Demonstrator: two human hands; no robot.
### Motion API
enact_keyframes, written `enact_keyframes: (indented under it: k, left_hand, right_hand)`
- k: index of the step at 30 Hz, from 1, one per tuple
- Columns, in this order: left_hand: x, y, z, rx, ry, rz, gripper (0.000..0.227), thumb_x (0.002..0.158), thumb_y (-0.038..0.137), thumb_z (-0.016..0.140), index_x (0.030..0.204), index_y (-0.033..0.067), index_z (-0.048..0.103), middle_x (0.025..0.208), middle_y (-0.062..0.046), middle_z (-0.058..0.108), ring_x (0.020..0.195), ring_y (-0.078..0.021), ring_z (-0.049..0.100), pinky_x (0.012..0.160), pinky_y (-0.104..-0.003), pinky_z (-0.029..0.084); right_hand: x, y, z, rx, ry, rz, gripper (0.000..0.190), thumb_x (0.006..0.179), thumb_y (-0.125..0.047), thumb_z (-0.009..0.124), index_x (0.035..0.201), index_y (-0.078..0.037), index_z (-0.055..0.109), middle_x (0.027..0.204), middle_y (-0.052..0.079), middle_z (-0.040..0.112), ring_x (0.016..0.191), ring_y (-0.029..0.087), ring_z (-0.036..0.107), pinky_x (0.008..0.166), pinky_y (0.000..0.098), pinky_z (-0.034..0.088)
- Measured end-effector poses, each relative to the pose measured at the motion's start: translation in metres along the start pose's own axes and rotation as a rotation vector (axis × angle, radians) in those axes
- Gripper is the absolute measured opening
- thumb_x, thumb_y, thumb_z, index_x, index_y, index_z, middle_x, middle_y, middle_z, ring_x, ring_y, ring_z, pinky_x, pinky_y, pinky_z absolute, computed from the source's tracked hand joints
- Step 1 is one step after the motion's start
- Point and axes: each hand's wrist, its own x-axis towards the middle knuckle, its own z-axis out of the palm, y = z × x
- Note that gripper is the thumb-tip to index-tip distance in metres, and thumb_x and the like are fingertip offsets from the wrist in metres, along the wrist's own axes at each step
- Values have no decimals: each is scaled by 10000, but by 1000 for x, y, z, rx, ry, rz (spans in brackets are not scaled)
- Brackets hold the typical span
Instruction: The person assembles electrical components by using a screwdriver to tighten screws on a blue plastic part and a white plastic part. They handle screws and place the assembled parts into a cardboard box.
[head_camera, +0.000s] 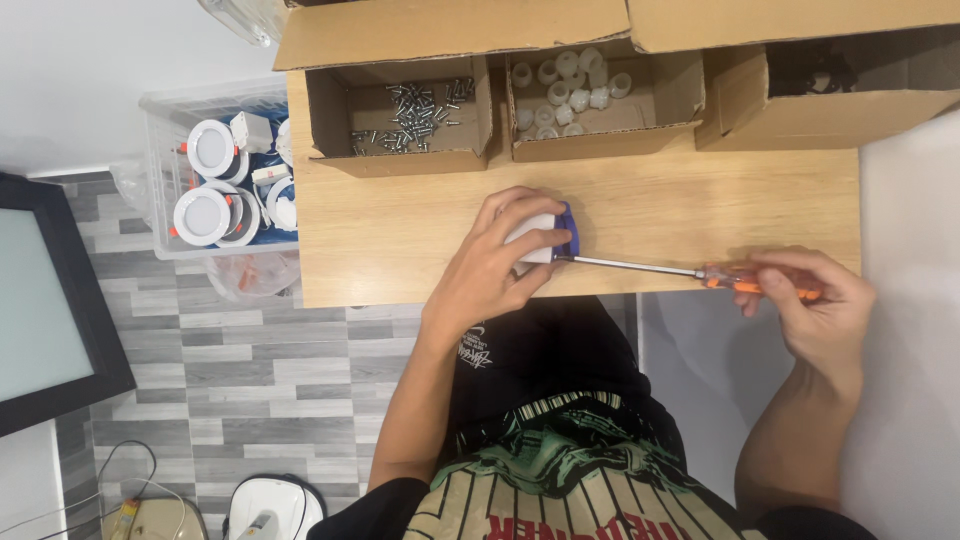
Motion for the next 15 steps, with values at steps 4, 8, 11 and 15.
enact_keyframes:
  k: [4,8,11,15]
  left_hand:
    - [0,1,-1,-10,1,6,189,1046,90,751,1225,92,691,1449,-94,606,1370,-386,528,1189,-540,506]
    - [0,1,-3,-12,-1,9,202,1027,56,732,1222,86,690,1447,-95,603,1366,-389,529,1190,-539,501]
    - [1,2,-2,-11,13,21,197,1018,75,719,1213,79,689,1440,-112,609,1363,-395,544,1197,-550,495]
    - [4,9,-7,-15,21,16,232,985,77,665,1214,59,694,1420,-134,618,1357,-412,541,1194,-561,498]
  right_hand:
    - [-4,9,-6,60,-12,-51,206,1055,-31,698,1204,105,656,1190,314,686,942,416,760,747,392,721]
    - [-4,14,-14,-34,-18,-138,267,950,48,806,1174,31,661,1296,286,683,1256,370,711,1198,456,609]
    - [6,-17,-3,-83,-103,-162,340,965,-26,756,1272,63,641,1383,289,658,1358,399,689,1260,488,601]
    - [5,-30,13,11,-49,43,394,1194,-168,493,1271,189,641,1060,361,730,704,390,733,563,364,576]
